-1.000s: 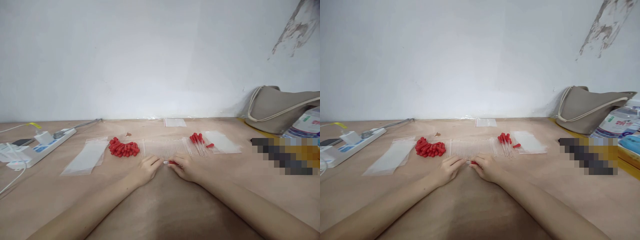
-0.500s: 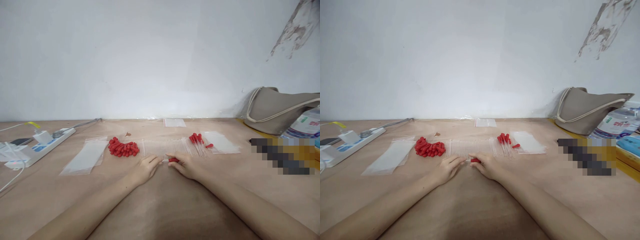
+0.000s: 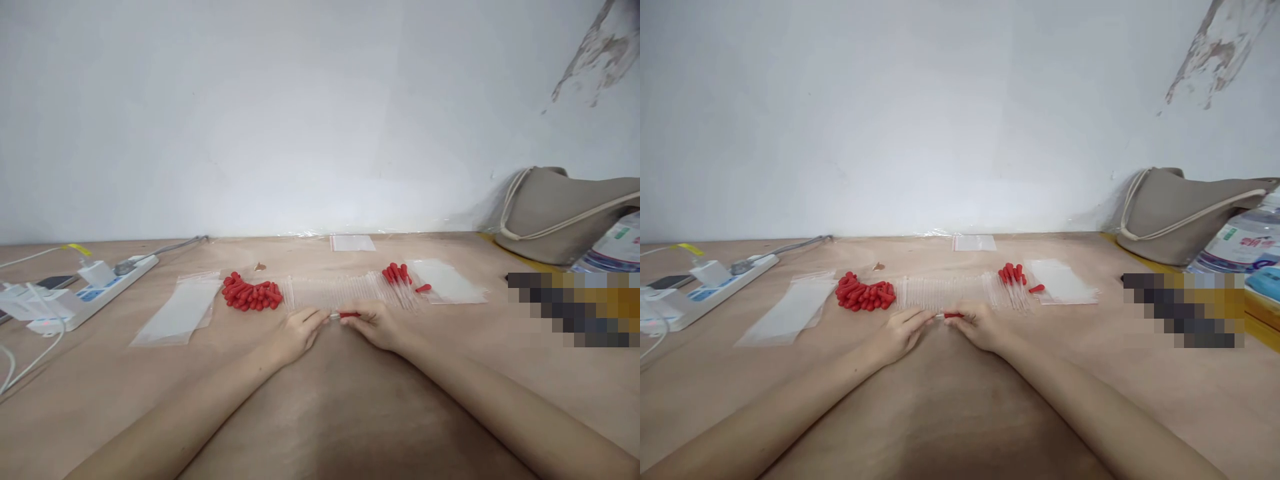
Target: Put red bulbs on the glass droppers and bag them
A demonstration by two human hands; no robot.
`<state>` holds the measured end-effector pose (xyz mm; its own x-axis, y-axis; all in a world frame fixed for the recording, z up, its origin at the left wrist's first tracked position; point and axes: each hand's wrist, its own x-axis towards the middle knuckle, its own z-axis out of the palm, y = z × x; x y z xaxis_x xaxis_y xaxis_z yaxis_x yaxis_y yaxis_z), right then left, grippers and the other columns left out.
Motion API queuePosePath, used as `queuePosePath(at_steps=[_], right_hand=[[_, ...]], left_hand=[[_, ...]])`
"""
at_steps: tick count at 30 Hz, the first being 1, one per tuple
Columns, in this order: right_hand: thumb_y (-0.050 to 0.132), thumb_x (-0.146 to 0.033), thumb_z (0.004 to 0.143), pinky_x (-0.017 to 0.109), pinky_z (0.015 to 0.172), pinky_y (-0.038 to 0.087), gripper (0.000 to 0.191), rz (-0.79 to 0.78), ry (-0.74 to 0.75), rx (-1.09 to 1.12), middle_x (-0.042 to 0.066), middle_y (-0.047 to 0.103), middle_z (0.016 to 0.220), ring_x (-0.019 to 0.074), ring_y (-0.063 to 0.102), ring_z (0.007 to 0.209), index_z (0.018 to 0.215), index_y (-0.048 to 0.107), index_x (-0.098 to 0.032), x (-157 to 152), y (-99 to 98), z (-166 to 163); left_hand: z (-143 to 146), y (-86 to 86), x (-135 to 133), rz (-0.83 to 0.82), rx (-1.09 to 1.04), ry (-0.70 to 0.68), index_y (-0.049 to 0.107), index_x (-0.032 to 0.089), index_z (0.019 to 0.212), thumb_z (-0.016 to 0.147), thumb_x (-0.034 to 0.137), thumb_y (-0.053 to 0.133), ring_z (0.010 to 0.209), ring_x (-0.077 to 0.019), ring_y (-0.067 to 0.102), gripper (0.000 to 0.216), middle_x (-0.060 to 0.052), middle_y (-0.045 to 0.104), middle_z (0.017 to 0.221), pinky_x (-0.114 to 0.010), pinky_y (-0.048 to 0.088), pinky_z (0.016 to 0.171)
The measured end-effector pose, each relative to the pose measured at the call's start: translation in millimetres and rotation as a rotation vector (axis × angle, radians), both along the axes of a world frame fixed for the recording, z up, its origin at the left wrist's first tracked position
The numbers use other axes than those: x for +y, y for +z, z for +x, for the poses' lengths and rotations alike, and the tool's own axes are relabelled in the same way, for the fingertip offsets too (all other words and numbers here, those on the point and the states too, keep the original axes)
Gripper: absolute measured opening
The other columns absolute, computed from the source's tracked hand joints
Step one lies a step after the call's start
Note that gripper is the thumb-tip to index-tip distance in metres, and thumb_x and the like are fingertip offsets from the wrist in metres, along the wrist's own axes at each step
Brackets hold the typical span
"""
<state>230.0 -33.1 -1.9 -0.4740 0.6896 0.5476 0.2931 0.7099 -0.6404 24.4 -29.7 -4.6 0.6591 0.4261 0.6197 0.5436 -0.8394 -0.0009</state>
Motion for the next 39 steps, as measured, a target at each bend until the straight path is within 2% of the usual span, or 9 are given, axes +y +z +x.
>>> queuePosePath(at_steps=[5, 7, 9, 12, 16, 22, 26, 31, 39], right_hand=[[0.055, -0.038, 0.075, 0.026, 0.064, 0.047, 0.028, -0.237, -0.086, 0.257, 0.002, 0.059, 0.078, 0.0121, 0.056, 0.071, 0.098, 0.053, -0.022, 9, 19.4, 7], [0.059, -0.042, 0.070, 0.025, 0.059, 0.046, 0.037, -0.299, -0.177, 0.366, -0.001, 0.056, 0.070, 0.0112, 0.055, 0.065, 0.099, 0.049, -0.022, 19, 36.0, 27], [0.055, -0.047, 0.071, 0.024, 0.060, 0.045, 0.035, -0.304, -0.302, 0.400, -0.002, 0.053, 0.066, 0.0105, 0.054, 0.062, 0.093, 0.051, -0.020, 30, 54.7, 58], [0.051, -0.040, 0.076, 0.023, 0.061, 0.042, 0.032, -0.275, -0.586, 0.195, 0.000, 0.055, 0.069, 0.0101, 0.053, 0.063, 0.100, 0.054, -0.019, 47, 73.1, 112], [0.050, -0.028, 0.078, 0.022, 0.054, 0.039, 0.036, -0.346, -0.839, -0.235, 0.002, 0.057, 0.065, 0.0120, 0.053, 0.059, 0.111, 0.046, -0.012, 64, 60.2, 153], [0.051, -0.035, 0.076, 0.021, 0.051, 0.034, 0.021, -0.282, -0.833, -0.553, 0.001, 0.058, 0.063, 0.0121, 0.051, 0.055, 0.086, 0.054, -0.017, 78, 25.2, 138], [0.046, -0.038, 0.078, 0.022, 0.054, 0.034, 0.024, -0.255, -0.882, -0.590, 0.002, 0.061, 0.066, 0.0139, 0.054, 0.060, 0.087, 0.058, -0.019, 84, 22.1, 139], [0.049, -0.024, 0.075, 0.023, 0.055, 0.036, 0.016, -0.274, -1.027, -0.580, 0.006, 0.063, 0.073, 0.0154, 0.055, 0.065, 0.079, 0.061, -0.016, 84, 23.2, 154], [0.061, -0.030, 0.064, 0.022, 0.060, 0.039, 0.020, -0.314, -0.785, -0.471, 0.002, 0.063, 0.076, 0.0130, 0.055, 0.064, 0.081, 0.066, -0.021, 77, 22.2, 147]], left_hand=[[-4, 6.3, 0, -0.047, -0.095, -0.012, 0.042, 0.018, 0.120, 0.085, 0.021, 0.043, 0.092, -0.0172, 0.054, 0.035, -0.009, 0.055, 0.104, -0.030, 0.046, 0.079], [-7, 7.9, 0, -0.061, -0.123, 0.005, 0.039, 0.018, 0.122, 0.084, 0.021, 0.043, 0.100, -0.0198, 0.049, 0.037, -0.011, 0.050, 0.111, -0.035, 0.043, 0.084], [-8, 7.7, 1, -0.072, -0.138, 0.003, 0.042, 0.018, 0.119, 0.084, 0.020, 0.043, 0.100, -0.0202, 0.048, 0.035, -0.011, 0.050, 0.110, -0.036, 0.043, 0.083], [-7, 5.3, 3, -0.076, -0.131, -0.012, 0.049, 0.017, 0.109, 0.082, 0.020, 0.045, 0.093, -0.0193, 0.050, 0.027, -0.010, 0.051, 0.105, -0.034, 0.044, 0.078], [-5, 4.3, 3, -0.084, -0.099, 0.005, 0.055, 0.018, 0.098, 0.082, 0.021, 0.046, 0.087, -0.0186, 0.050, 0.019, -0.009, 0.052, 0.101, -0.033, 0.043, 0.074], [-5, 6.0, 1, -0.090, -0.075, 0.033, 0.057, 0.017, 0.095, 0.082, 0.022, 0.046, 0.085, -0.0176, 0.050, 0.018, -0.009, 0.053, 0.099, -0.032, 0.043, 0.073], [-5, 6.6, 1, -0.085, -0.064, 0.043, 0.059, 0.018, 0.093, 0.082, 0.023, 0.046, 0.084, -0.0175, 0.050, 0.018, -0.009, 0.053, 0.099, -0.031, 0.042, 0.072], [-4, 7.5, 1, -0.090, -0.052, 0.047, 0.059, 0.018, 0.091, 0.082, 0.023, 0.046, 0.084, -0.0173, 0.050, 0.017, -0.008, 0.053, 0.097, -0.032, 0.041, 0.074], [-4, 5.9, 1, -0.082, -0.048, 0.060, 0.060, 0.018, 0.089, 0.082, 0.024, 0.045, 0.084, -0.0176, 0.051, 0.018, -0.008, 0.054, 0.097, -0.031, 0.041, 0.072]])
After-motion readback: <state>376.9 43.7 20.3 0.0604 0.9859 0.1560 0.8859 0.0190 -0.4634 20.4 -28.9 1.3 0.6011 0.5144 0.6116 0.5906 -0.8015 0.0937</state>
